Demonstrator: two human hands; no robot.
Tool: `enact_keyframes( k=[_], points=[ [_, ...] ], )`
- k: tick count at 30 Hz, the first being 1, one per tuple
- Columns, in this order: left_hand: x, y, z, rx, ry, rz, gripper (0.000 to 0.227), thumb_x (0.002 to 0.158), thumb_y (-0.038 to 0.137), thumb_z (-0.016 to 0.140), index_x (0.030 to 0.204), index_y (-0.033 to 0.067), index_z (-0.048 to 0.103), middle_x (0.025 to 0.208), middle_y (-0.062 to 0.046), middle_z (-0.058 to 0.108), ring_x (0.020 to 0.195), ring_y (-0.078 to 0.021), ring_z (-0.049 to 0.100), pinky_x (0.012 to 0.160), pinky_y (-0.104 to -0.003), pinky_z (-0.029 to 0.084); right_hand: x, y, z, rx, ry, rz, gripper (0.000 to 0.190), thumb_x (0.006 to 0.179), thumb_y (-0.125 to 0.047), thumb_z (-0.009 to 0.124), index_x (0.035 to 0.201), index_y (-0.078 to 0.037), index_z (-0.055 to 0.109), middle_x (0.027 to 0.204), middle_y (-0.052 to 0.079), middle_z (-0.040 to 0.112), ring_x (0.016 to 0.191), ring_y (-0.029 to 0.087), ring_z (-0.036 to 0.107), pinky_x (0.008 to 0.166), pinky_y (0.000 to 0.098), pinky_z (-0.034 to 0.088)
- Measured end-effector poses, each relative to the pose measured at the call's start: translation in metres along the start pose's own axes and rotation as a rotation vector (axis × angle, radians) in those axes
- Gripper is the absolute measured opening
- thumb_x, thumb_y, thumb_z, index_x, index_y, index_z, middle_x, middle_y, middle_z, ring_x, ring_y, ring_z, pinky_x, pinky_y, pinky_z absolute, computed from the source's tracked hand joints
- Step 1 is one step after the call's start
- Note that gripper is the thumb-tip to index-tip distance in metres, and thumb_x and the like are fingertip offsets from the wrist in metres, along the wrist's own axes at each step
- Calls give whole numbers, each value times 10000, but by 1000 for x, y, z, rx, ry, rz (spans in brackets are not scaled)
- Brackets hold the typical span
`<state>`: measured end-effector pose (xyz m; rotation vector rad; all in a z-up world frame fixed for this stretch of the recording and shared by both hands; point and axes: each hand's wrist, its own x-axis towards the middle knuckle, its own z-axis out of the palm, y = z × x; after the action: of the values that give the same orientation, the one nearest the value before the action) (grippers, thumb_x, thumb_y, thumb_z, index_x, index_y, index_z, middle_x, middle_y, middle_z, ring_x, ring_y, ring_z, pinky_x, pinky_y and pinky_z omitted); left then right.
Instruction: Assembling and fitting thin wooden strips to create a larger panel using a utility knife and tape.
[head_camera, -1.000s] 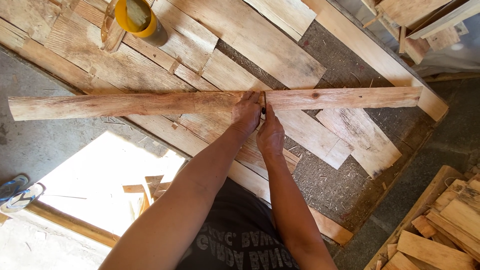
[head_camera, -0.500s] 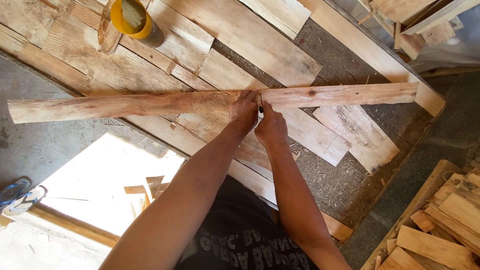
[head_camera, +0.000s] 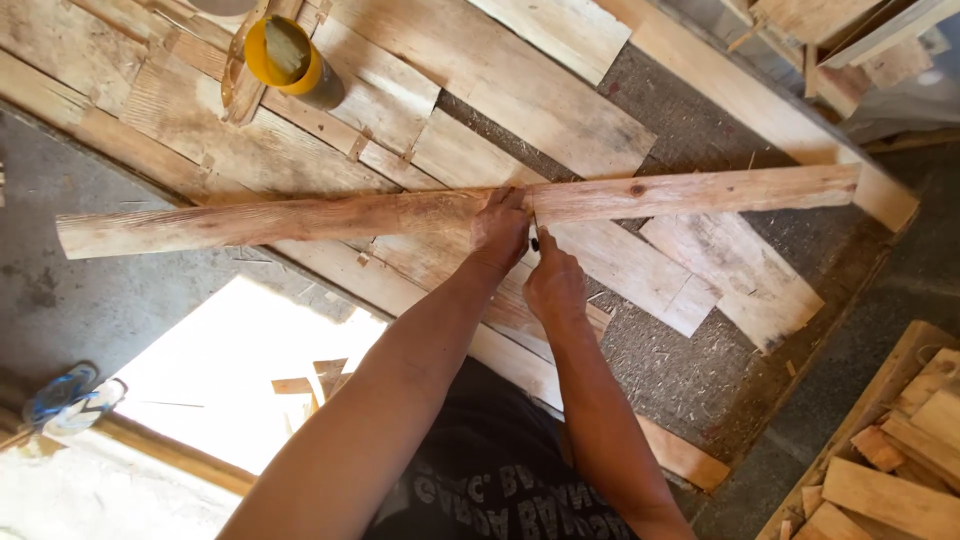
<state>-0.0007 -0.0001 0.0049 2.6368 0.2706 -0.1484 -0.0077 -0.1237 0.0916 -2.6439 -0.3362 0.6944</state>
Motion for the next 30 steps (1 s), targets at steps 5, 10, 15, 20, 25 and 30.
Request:
enact_keyframes(
  k=[5,10,15,20,25,30],
  points=[
    [11,-1,7,-10,16,-7,133,855,154,714,940,102,802,1501,-34,540,1413,-266,453,992,-417,537,-4,18,15,19,88,-70,627,831,11,575,1449,-80,515,1049,270,718,963,489,680,853,565,526],
    [12,-1,12,14,27,-5,155,906,203,706,955,86,796,1511,-14,537,1450,-255,440,1021,-415,546,-12,40,37,58,191,-171,585,878,15,561,1455,-60,506,1066,256,727,975,457,700,860,538,559],
    [9,7,5,17,-7,-56,162,875,123,676,954,17,768,1519,-27,513,1423,-261,433,886,-447,566,-25,44,32,89,63,-80,609,913,4,541,1509,-74,442,1076,296,701,937,467,693,829,543,552],
    [4,1,14,72,37,-3,131,875,78,666,931,26,772,1491,-52,561,1418,-272,478,968,-419,565,-46,50,36,265,243,-172,562,945,28,488,1496,-48,404,1192,298,691,1022,483,689,836,529,566],
    [5,-6,24,24,97,52,128,881,108,680,903,23,773,1471,-87,580,1391,-298,498,976,-430,551,-20,49,39,343,246,-133,581,935,27,487,1505,-57,416,1206,291,683,1068,489,669,883,533,553],
    [5,-4,14,-9,64,31,126,905,134,682,911,51,776,1512,-56,556,1395,-290,489,998,-402,537,17,25,36,290,295,-164,520,967,-8,535,1478,-89,482,1197,271,686,1037,481,668,848,546,538]
  ],
)
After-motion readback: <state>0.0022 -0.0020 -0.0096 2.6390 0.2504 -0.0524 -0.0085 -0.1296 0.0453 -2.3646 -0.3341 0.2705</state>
